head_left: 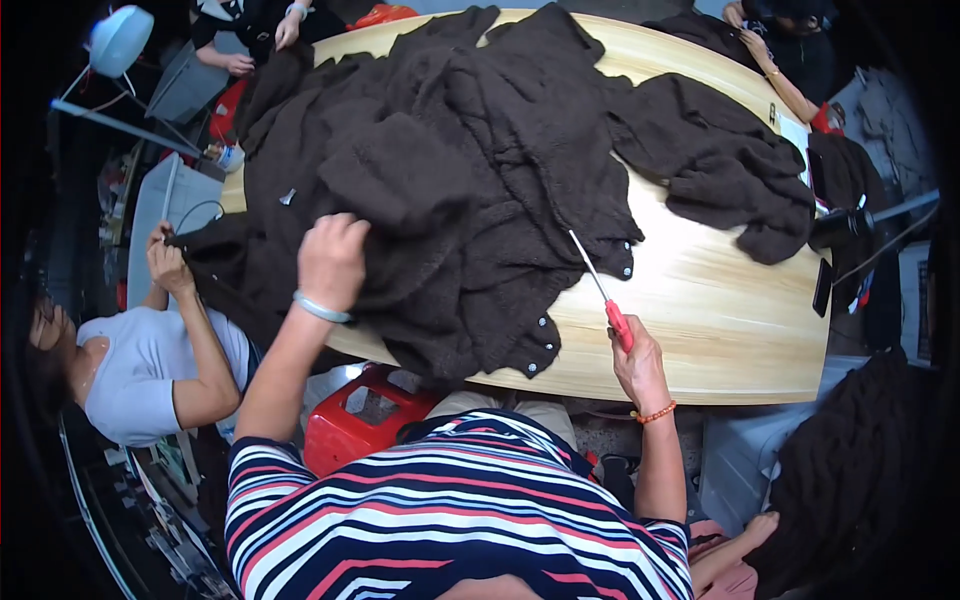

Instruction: Trimming excess threads from dark brown garments using a pair of scissors on a workbench.

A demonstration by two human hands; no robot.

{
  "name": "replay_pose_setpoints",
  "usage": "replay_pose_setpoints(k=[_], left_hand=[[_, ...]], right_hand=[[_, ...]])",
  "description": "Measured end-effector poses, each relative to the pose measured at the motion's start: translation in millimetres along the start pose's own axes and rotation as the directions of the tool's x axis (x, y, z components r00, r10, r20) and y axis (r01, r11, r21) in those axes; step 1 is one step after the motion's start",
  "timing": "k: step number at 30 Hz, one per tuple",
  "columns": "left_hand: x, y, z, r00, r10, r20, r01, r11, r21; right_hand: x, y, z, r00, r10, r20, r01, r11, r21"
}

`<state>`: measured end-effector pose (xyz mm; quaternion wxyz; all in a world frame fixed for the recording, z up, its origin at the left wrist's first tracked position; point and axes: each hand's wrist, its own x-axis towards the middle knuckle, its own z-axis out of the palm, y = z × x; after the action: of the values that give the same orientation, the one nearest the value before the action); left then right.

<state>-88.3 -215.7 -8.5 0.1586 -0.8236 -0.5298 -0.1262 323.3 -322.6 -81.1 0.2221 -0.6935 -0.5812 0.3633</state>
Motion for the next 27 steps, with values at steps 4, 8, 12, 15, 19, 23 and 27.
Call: replay_pose_setpoints(k=[4, 8, 12, 15, 19, 23, 27], left_hand=[[17, 21, 21, 0.997, -0.069, 0.035, 0.067, 0.997, 0.036], [40, -25, 58, 0.951, -0.180, 0.250, 0.220, 0.965, -0.142], [90, -77, 78, 0.942, 0.050, 0.333, 0.059, 0.949, -0.308], [189, -112, 40, 0.985, -0.114, 0.129, 0.145, 0.952, -0.271], [303, -201, -27, 0.653, -0.732, -0.197, 0.434, 0.574, -0.694], [292, -221, 1, 0.751, -0.583, -0.309, 0.271, 0.700, -0.661], [164, -98, 37, 0.992, 0.032, -0.118, -0.088, 0.863, -0.497]], right_hand=[[-4, -20, 13, 0.998, 0.007, 0.056, -0.005, 0.999, -0.041], [-1, -34, 20, 0.997, -0.046, 0.069, 0.047, 0.999, -0.013], [0, -33, 27, 0.996, -0.063, 0.061, 0.064, 0.998, -0.015], [-2, -28, 24, 0.998, -0.024, 0.055, 0.025, 0.999, -0.023], [7, -28, 26, 0.998, -0.052, 0.038, 0.052, 0.999, 0.007], [9, -33, 23, 0.998, -0.065, 0.024, 0.064, 0.997, 0.051], [7, -24, 18, 1.000, 0.008, 0.005, -0.008, 1.000, 0.010]])
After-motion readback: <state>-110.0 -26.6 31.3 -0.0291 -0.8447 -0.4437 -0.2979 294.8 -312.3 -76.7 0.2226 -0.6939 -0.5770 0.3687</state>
